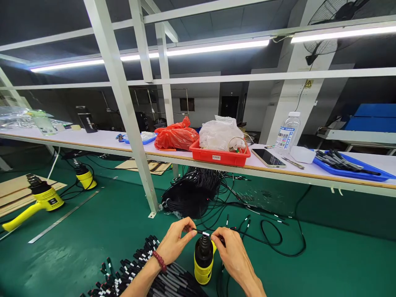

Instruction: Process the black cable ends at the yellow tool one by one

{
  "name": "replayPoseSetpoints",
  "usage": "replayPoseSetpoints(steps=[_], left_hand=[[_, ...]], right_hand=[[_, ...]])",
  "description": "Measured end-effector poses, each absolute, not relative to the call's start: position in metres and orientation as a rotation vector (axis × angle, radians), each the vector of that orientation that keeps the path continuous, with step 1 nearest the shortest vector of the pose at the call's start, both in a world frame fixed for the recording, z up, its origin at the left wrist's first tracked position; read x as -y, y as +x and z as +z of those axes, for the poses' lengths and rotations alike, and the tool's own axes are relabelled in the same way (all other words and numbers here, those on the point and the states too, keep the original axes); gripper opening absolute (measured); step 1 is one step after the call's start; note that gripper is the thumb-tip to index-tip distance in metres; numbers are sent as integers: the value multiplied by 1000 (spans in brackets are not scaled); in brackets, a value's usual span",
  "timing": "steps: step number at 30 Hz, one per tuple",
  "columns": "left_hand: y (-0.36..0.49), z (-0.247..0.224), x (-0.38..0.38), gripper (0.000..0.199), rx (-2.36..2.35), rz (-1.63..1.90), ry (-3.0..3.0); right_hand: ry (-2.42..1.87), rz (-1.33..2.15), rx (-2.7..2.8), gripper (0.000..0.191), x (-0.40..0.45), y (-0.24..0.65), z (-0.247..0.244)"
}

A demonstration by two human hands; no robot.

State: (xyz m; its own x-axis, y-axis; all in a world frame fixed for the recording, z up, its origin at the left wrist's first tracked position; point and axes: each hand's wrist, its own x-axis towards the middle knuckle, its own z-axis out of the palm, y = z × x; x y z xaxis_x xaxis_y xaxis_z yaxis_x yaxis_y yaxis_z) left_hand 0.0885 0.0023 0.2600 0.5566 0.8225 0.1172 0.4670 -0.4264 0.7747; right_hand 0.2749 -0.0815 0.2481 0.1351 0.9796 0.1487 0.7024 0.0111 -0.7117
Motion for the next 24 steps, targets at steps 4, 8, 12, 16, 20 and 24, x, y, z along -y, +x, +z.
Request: replayPoseSetpoints(steps=[4, 8, 12, 16, 20, 24], left_hand=[[91, 266, -2, 33, -1109, 516, 2195], [93, 264, -4, 44, -1142, 486, 2252], [91, 256, -5, 32, -1076, 569, 2142], [89, 254, -3, 20, -1027, 626, 2065], [89, 257, -2, 25, -1025, 599, 2084], [92, 259, -3, 44, -1081, 517, 2149]], right_hand=[[-1755, 518, 1644, 31, 81, 274, 252], [-1759, 505, 1641, 29, 80, 271, 251], [-1762, 503, 1634, 26, 81, 270, 249], [-1776, 490, 1636, 28, 83, 271, 250], [-1800, 481, 1656, 33, 85, 273, 251], [-1797, 471, 1653, 33, 84, 273, 250]])
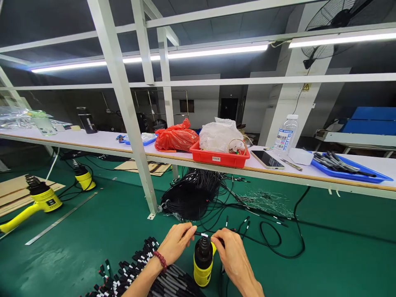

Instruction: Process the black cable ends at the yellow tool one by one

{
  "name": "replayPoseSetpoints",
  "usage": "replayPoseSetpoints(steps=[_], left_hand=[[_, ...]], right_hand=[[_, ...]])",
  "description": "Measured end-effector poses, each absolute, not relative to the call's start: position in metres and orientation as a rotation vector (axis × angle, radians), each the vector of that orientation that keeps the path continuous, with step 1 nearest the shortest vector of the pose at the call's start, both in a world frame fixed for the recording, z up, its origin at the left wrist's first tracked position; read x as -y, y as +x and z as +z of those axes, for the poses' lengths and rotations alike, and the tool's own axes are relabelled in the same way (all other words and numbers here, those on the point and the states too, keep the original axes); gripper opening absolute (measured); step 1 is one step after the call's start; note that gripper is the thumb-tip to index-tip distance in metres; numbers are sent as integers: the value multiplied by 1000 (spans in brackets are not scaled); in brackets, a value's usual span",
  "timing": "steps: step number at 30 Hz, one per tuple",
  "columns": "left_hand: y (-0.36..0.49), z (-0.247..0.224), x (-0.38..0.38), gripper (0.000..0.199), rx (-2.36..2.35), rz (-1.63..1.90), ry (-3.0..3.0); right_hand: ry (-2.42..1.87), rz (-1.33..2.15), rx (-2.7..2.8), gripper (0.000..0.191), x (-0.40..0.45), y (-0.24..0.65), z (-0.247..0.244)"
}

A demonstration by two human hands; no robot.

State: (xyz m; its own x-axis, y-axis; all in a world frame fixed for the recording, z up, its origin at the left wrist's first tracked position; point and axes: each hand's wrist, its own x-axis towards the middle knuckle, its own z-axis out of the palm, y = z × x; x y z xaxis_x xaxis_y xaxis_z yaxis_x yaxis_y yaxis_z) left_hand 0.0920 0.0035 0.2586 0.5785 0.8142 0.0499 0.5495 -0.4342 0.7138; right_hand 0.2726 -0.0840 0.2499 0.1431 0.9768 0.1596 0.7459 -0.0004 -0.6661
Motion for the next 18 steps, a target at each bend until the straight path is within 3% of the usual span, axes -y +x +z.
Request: replayPoseSetpoints(steps=[9, 15, 18], left_hand=[[91, 251, -5, 28, -1009, 625, 2045], [90, 256, -3, 46, -1022, 525, 2122], [91, 255, -3, 45, -1009, 542, 2104]], right_hand=[[-1752, 456, 1577, 26, 82, 268, 247], [-1734, 468, 1603, 28, 85, 270, 250], [-1743, 480, 1638, 30, 87, 271, 254]])
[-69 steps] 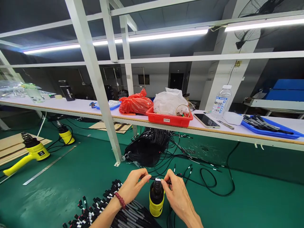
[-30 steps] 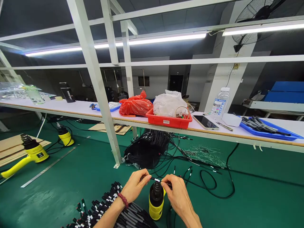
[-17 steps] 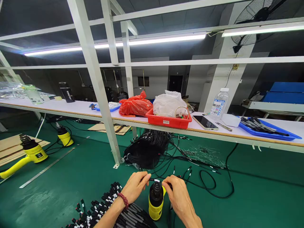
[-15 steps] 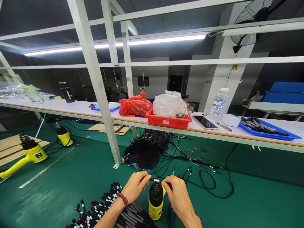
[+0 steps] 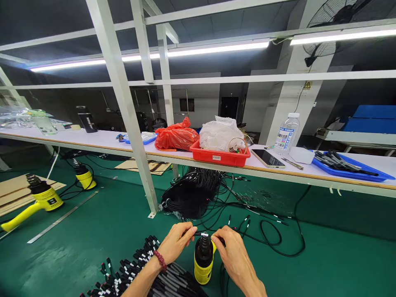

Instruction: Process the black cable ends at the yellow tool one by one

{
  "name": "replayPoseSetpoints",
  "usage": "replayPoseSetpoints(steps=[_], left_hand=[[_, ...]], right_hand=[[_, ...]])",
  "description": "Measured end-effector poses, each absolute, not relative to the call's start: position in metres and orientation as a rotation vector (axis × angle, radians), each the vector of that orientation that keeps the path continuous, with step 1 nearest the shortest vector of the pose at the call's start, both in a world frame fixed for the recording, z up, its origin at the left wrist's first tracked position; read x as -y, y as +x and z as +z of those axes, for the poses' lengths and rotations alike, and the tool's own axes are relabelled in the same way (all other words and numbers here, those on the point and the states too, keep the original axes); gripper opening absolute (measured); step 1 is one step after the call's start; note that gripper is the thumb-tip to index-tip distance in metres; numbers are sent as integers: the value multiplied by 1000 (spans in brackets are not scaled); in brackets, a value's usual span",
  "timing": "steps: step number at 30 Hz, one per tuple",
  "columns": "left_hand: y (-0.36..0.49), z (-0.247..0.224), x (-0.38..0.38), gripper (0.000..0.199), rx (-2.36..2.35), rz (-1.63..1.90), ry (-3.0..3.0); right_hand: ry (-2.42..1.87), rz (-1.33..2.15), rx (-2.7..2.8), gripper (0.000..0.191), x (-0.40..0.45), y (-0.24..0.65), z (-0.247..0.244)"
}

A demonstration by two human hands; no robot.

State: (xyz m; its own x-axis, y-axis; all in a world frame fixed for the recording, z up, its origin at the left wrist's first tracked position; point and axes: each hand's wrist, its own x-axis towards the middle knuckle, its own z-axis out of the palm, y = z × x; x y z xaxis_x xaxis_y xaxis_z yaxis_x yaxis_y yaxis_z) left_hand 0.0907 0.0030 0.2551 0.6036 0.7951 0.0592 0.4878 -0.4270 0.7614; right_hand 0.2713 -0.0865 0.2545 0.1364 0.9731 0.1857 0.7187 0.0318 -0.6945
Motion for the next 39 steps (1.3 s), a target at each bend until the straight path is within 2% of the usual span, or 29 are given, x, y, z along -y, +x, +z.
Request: replayPoseSetpoints(steps=[11, 13, 18, 21, 26, 35, 37, 39], left_hand=[[93, 248, -4, 16, -996, 732, 1957], [92, 250, -4, 19, -999, 717, 1981], [90, 257, -2, 45, -1044, 530, 2123], [90, 257, 0, 50, -1071, 514, 2169], [90, 251, -1, 48, -1081, 552, 2132], [94, 250, -1, 17, -1019, 699, 1990], [95, 250, -2, 17, -1014, 717, 2018], [95, 249, -2, 28, -1032, 710, 2078]], right_hand=[[-1717, 430, 1575, 22, 82, 270, 245], [-1707, 436, 1575, 21, 82, 270, 243], [-1706, 463, 1600, 25, 85, 270, 249], [-1697, 494, 1628, 28, 88, 272, 254], [-1713, 546, 1679, 32, 91, 275, 256], [-1698, 464, 1562, 21, 86, 271, 251], [-1696, 458, 1560, 23, 87, 271, 250], [-1700, 459, 1562, 29, 88, 272, 249]])
